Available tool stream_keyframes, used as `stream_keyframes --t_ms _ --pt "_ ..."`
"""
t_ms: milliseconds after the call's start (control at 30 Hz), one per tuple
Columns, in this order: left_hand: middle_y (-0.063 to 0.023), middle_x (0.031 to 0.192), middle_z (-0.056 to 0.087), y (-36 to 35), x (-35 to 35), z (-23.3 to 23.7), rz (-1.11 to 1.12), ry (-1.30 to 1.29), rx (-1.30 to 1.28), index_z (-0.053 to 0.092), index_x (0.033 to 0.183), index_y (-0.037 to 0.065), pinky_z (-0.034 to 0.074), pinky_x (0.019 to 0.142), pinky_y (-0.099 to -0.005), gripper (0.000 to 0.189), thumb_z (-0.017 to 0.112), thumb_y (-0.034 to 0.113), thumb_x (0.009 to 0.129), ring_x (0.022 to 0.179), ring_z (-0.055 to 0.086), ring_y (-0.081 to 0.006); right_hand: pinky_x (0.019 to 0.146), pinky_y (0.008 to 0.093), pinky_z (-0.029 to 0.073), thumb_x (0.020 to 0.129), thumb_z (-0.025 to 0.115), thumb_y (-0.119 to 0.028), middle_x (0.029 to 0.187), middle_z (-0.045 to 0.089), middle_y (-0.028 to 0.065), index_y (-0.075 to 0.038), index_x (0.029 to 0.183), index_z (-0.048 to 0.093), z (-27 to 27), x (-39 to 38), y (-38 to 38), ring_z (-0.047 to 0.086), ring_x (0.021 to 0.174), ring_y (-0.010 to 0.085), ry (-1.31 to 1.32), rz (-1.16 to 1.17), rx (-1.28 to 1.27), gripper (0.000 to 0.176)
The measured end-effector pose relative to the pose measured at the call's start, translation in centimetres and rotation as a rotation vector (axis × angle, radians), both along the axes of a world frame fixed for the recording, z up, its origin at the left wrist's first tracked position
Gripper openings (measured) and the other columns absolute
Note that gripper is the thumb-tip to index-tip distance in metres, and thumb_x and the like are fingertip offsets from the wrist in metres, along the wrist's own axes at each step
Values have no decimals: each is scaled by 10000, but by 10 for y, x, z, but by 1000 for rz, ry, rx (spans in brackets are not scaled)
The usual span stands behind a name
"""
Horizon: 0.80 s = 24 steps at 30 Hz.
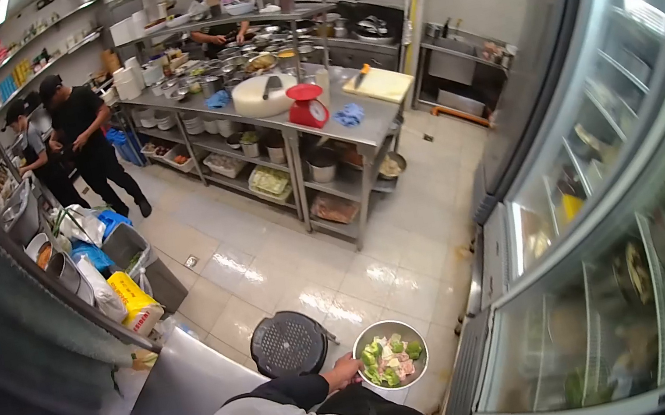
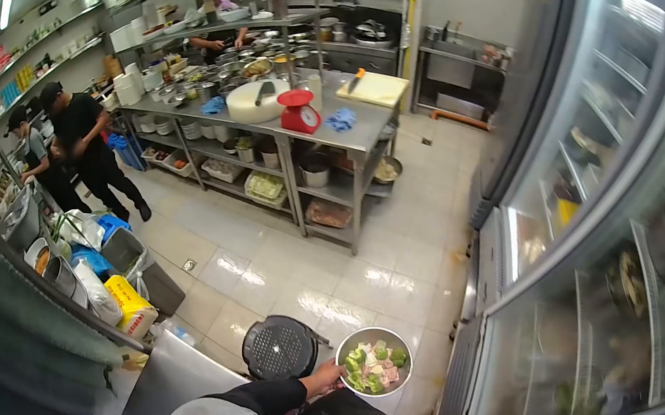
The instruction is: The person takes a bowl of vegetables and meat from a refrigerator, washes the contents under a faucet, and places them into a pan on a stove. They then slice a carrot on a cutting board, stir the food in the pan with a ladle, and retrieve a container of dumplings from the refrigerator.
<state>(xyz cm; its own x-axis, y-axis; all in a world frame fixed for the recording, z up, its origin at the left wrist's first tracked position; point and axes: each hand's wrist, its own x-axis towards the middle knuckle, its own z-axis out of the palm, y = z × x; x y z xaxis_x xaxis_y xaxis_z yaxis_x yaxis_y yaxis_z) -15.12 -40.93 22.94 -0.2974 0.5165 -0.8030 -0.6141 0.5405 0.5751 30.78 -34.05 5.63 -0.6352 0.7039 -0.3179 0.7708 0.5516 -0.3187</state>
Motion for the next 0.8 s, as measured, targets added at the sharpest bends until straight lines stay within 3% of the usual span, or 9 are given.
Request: stream_keyframes --t_ms 233,433,500,567,633,733,800 --pt "-56 796 594 64 -109 0 118 -25 69 447 1309 99 486 427 -237 518 555 27 807 512 552 -119 865 489 477 764 680 -196 977 662 217 -49 1009 689 11 -79 112 611 961 408 29 21 -23 286" --pt "-79 861 607 94 -191 -5 308 41 34 460 1289 115 499 440 -247 522 581 21 790 534 571 -138 921 512 457 783 683 -172 1070 649 260 -13 1117 670 0 -133 214 582 1037 453 107 121 -6 370" --pt "-86 890 606 94 -210 -9 475 46 36 463 1280 105 495 433 -260 521 587 11 782 562 589 -161 887 512 481 801 634 -151 1024 671 250 -22 1091 682 -12 -166 254 614 989 446 43 164 -41 321" --pt "-97 921 588 86 -232 -21 485 39 3 429 1291 72 541 474 -286 533 570 -42 790 577 608 -164 846 511 492 912 530 -206 1044 677 218 -71 1034 707 -42 -196 292 633 996 408 13 247 -130 253" --pt "-95 875 618 82 -242 -26 782 22 62 480 1231 94 481 410 -276 461 564 -17 792 583 612 -179 773 502 491 872 562 -224 947 669 194 -83 943 690 -46 -240 333 636 901 390 -23 339 -119 204" --pt "-76 817 618 62 -269 -18 821 51 48 489 1191 99 495 434 -276 407 561 -6 805 578 606 -154 664 489 491 812 610 -252 803 658 158 -100 807 665 -35 -330 425 640 760 364 -36 565 -81 161" --pt "-57 827 596 59 -273 0 1044 103 -46 487 1173 118 495 441 -257 388 564 8 809 579 588 -139 591 480 491 772 642 -271 706 651 134 -112 716 648 -31 -413 489 643 665 346 -16 767 -17 168"
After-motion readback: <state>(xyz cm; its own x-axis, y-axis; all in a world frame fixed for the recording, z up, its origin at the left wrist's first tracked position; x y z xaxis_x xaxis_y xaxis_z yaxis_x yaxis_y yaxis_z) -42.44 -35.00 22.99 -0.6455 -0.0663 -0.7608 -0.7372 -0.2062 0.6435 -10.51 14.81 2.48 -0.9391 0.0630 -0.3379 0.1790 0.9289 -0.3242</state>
